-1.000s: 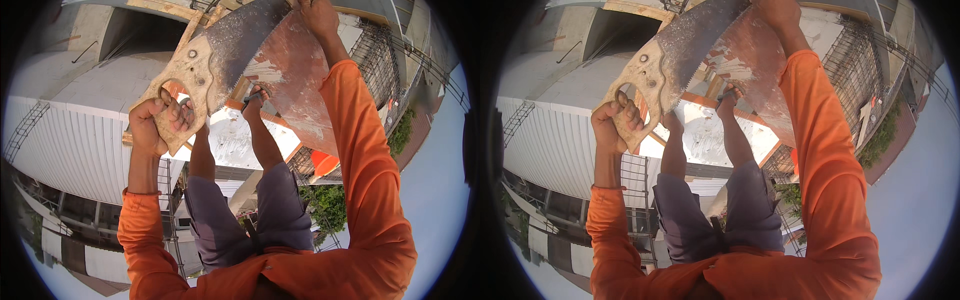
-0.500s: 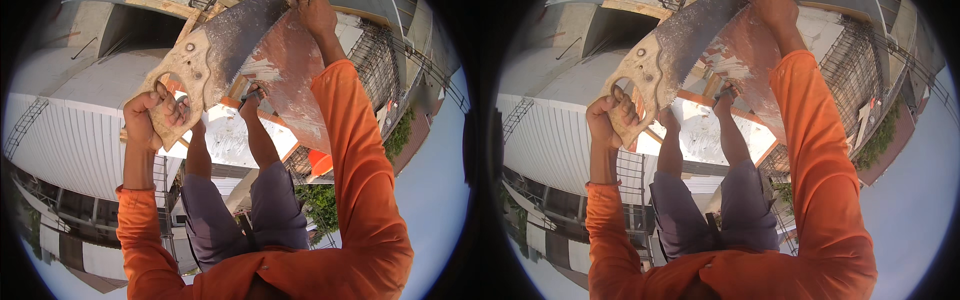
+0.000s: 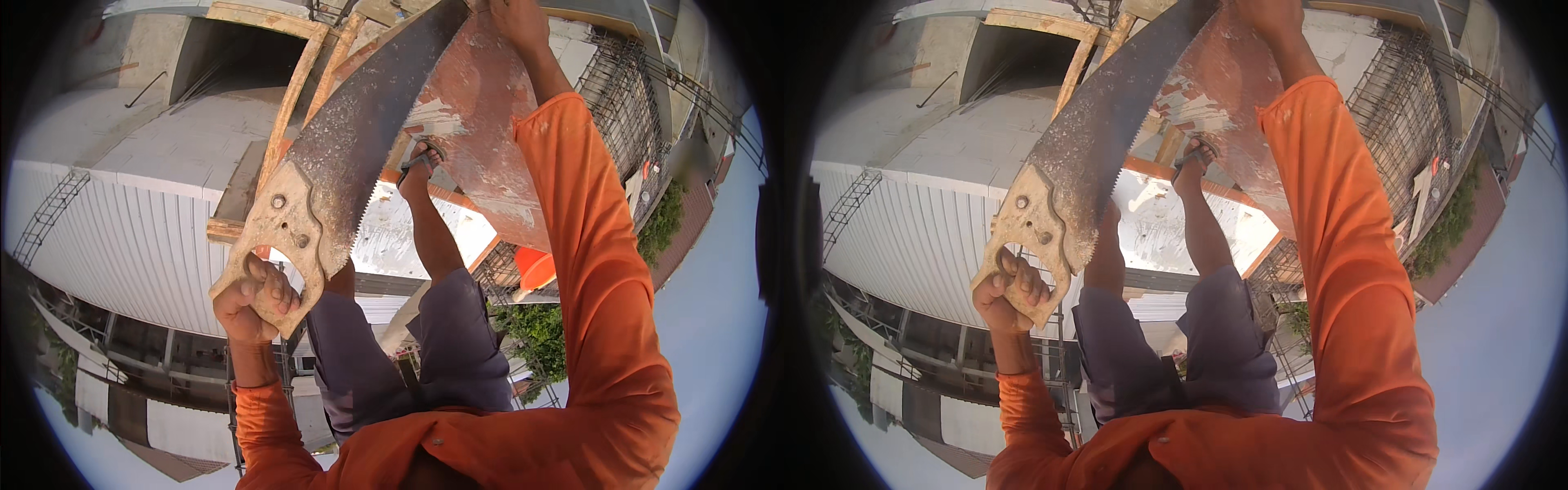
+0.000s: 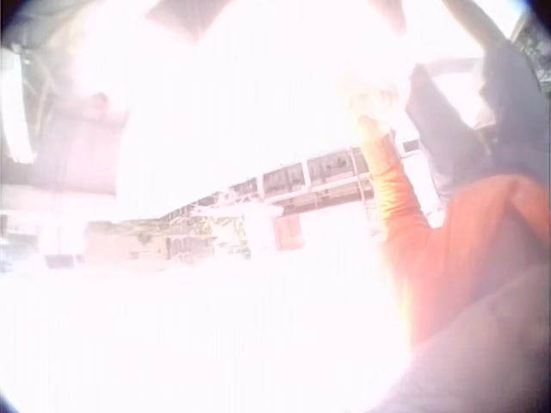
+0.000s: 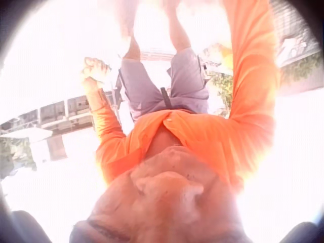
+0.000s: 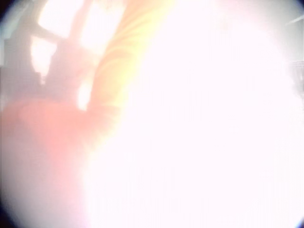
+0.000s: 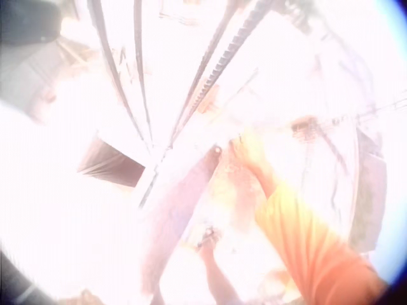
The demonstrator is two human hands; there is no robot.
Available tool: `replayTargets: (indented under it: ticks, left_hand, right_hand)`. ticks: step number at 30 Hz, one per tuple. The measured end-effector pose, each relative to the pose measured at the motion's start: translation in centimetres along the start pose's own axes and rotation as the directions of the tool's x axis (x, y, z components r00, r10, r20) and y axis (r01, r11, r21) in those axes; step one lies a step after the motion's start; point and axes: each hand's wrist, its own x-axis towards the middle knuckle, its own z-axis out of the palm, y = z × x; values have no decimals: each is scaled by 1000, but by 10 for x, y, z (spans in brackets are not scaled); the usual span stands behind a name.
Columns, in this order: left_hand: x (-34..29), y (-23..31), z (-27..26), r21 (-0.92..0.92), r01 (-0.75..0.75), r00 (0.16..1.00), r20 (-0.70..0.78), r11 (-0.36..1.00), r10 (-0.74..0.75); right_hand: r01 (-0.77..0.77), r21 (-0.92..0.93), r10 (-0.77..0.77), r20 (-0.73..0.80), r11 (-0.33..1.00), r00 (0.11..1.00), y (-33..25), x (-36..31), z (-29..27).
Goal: The person saws a wooden board with a hand saw while squatting on a framing structure and then repositions the board by hand.
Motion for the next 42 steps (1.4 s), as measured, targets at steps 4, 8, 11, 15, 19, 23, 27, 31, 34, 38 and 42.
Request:
replayTargets:
  ticks: [4,8,11,15,19,23,27,31,34,38,42]
  left_hand:
    - [-67,-14,-41,-80,-49,998,-49,996,45]
    - [-99,-20,-60,71,-84,967,-237,994,98]
    - [-108,-27,-77,102,-84,941,-319,991,113]
    - [-110,-34,-91,104,-74,919,-380,992,108]
    - [-111,-37,-96,95,-78,918,-382,992,108]
    - [-101,-43,-92,140,-122,929,-331,983,163]
    - [-94,-49,-85,312,-168,921,-289,935,262]
    - [-100,-50,-67,197,-155,963,-187,968,192]
    - [-99,-53,-46,99,-176,974,-127,979,188]
    - [-104,-48,-13,206,-183,981,-21,961,192]
    - [-119,-48,19,402,-219,974,45,889,220]
  right_hand:
    - [-19,8,19,16,1000,1000,20,9,-3]
    - [-50,69,46,57,996,997,20,14,-11]
    - [-70,110,62,74,991,995,15,18,-17]
    - [-77,132,65,91,988,994,19,23,-20]
    - [-100,138,86,106,985,991,20,19,-20]
    - [-119,160,97,138,980,986,15,15,-16]
    - [-129,186,100,156,974,983,8,10,-15]
    - [-140,205,107,163,969,981,9,4,-18]
    - [-153,227,117,164,962,979,13,1,-24]
    - [-188,259,145,176,947,974,22,-3,-31]
    - [-227,302,175,190,926,966,34,-6,-43]
